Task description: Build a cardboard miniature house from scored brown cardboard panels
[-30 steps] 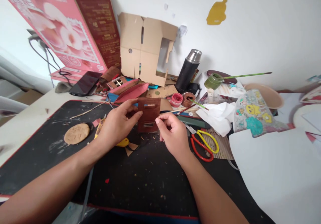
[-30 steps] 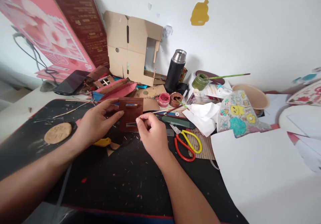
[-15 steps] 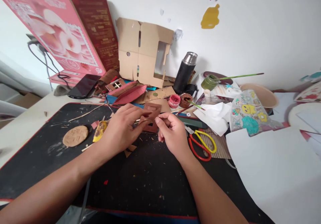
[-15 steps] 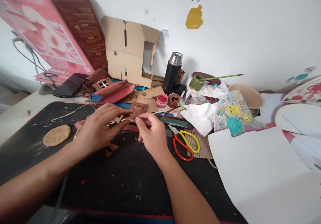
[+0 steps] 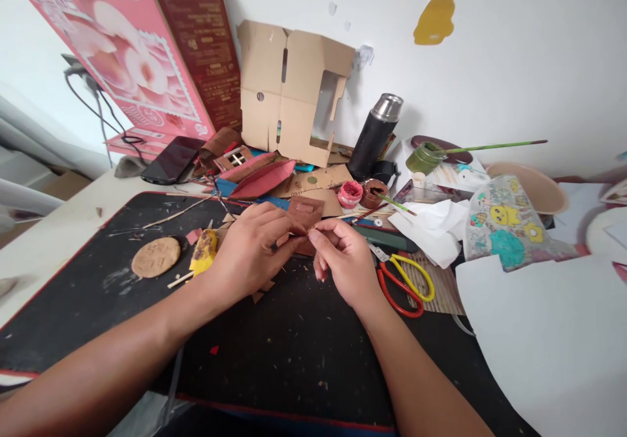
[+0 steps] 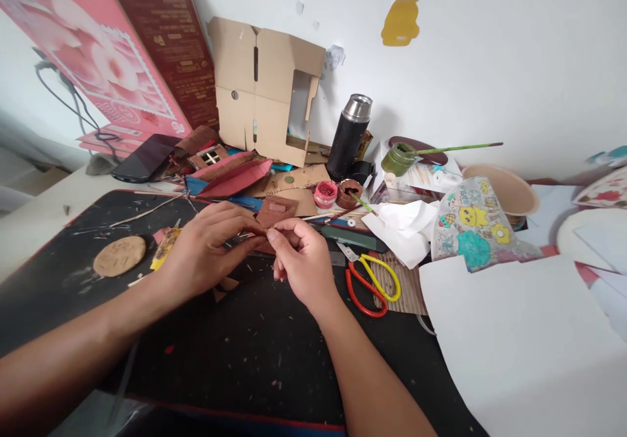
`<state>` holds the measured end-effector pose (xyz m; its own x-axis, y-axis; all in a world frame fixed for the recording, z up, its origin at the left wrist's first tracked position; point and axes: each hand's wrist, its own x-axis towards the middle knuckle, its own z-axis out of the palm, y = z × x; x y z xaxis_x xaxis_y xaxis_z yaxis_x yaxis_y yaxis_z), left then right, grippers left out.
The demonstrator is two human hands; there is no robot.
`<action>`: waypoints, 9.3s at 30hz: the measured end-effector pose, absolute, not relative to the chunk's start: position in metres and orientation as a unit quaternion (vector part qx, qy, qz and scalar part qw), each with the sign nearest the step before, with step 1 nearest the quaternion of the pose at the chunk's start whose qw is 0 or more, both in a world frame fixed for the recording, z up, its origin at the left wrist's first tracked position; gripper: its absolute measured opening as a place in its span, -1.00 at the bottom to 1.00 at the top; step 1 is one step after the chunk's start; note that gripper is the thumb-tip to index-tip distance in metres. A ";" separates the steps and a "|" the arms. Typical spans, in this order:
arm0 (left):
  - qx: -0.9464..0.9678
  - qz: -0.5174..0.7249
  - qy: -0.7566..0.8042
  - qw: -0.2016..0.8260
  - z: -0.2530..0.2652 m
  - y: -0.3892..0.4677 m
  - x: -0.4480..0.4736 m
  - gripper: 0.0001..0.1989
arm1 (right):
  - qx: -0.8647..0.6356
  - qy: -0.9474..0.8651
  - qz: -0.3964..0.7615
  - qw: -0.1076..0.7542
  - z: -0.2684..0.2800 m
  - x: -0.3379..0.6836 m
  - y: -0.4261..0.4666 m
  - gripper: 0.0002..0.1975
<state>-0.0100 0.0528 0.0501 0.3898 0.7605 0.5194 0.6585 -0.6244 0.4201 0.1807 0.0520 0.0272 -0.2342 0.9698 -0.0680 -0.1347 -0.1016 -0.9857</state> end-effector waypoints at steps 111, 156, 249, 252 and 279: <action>0.613 0.341 0.481 0.525 0.054 0.053 -0.023 -0.63 | -0.453 -0.619 0.523 0.373 0.027 0.181 0.047 -0.72; 0.731 0.310 0.526 0.305 0.059 0.049 -0.023 -0.80 | -0.468 -0.647 0.478 0.366 0.026 0.180 0.047 -0.80; 0.641 0.365 0.503 0.451 0.051 0.053 -0.015 -0.81 | -0.441 -0.617 0.528 0.383 0.019 0.177 0.045 -0.85; 0.657 0.360 0.511 0.422 0.051 0.054 -0.015 -0.81 | -0.442 -0.616 0.530 0.379 0.018 0.176 0.045 -0.84; 0.527 0.430 0.406 0.610 0.047 0.051 -0.009 -0.68 | -0.366 -0.501 0.681 0.389 0.022 0.179 0.049 -0.62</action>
<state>-0.0088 0.0510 0.0466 0.2991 0.9533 -0.0415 -0.0962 0.0734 0.9926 0.1792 0.0487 0.0223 -0.4283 0.8970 -0.1091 -0.1634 -0.1957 -0.9670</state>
